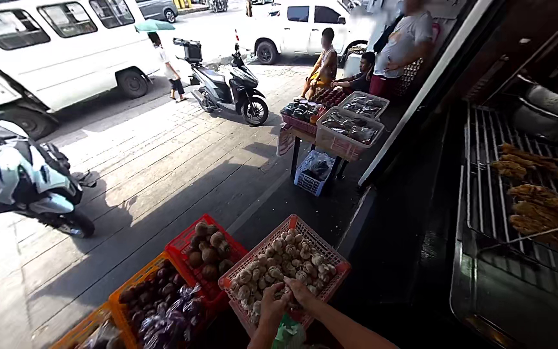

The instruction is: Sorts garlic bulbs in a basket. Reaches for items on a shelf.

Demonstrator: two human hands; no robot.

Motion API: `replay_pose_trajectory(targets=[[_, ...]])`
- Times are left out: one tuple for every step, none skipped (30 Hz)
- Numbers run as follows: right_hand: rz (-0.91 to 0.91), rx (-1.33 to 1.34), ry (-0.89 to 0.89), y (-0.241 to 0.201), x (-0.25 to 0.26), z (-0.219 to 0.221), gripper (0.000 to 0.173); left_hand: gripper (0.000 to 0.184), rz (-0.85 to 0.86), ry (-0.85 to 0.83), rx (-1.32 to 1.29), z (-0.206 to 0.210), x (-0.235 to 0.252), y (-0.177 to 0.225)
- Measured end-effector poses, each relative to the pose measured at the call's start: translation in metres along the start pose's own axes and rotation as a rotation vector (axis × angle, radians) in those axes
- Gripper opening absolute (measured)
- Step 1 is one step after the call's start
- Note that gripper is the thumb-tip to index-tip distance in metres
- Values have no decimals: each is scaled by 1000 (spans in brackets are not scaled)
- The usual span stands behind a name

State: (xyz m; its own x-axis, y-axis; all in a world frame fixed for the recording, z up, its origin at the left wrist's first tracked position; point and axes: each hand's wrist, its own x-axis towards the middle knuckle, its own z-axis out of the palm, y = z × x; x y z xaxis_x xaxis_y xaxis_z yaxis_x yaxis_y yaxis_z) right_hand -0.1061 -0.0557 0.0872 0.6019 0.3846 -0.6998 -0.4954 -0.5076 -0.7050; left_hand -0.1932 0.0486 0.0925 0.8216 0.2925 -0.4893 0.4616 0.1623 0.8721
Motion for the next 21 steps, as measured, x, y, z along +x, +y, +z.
replay_pose_trajectory(targets=[[-4, 22, -26, -3, -4, -1, 50, 44, 26, -3, 53, -1, 1, 2], [1, 37, -59, -6, -7, -3, 51, 45, 54, -11, 112, -2, 1, 3], [1, 26, -92, -6, -9, -5, 51, 44, 68, -19, 151, -2, 0, 3], [2, -16, -121, -8, -10, -7, 52, 42, 85, -17, 167, -2, 0, 1], [7, -71, -136, -8, -10, -8, 52, 42, 97, -14, 171, -1, 0, -2], [18, -112, -143, -8, -8, -9, 52, 44, 99, -12, 171, -1, -1, -4], [27, -137, -138, -8, -6, -9, 50, 45, 100, -5, 160, 1, -1, -6], [27, -155, -129, -8, -4, -10, 46, 49, 105, 2, 139, 3, -1, -7], [23, -168, -115, -7, -4, -10, 43, 58, 107, 8, 120, 5, -2, -7], [17, -174, -94, -6, -4, -9, 40, 72, 88, 1, 103, 6, -3, -4], [3, -175, -65, -6, -5, -7, 38, 80, 74, 5, 79, 7, -4, -2], [-10, -184, -33, -7, -8, -6, 38, 82, 70, 17, 56, 8, -5, -1], [-8, -187, -13, -9, -10, -6, 39, 79, 68, 33, 38, 9, -5, 0], [-4, -186, 4, -10, -13, -5, 41, 74, 63, 50, 24, 9, -6, 0], [1, -180, 21, -9, -14, -6, 42, 68, 47, 64, 22, 11, -7, 2], [7, -168, 40, -8, -15, -6, 44, 63, 28, 67, 21, 12, -7, 4], [11, -158, 52, -5, -14, -6, 45, 58, 18, 66, 19, 12, -7, 4], [24, -141, 59, -3, -13, -7, 47, 56, 15, 53, 15, 12, -8, 4], [40, -134, 57, -3, -14, -9, 49, 53, 17, 40, -1, 13, -8, 4], [42, -142, 52, -3, -14, -11, 51, 51, 21, 34, -19, 13, -8, 4], [19, -174, 53, -1, -13, -12, 53, 49, 31, 32, -38, 14, -9, 5]])
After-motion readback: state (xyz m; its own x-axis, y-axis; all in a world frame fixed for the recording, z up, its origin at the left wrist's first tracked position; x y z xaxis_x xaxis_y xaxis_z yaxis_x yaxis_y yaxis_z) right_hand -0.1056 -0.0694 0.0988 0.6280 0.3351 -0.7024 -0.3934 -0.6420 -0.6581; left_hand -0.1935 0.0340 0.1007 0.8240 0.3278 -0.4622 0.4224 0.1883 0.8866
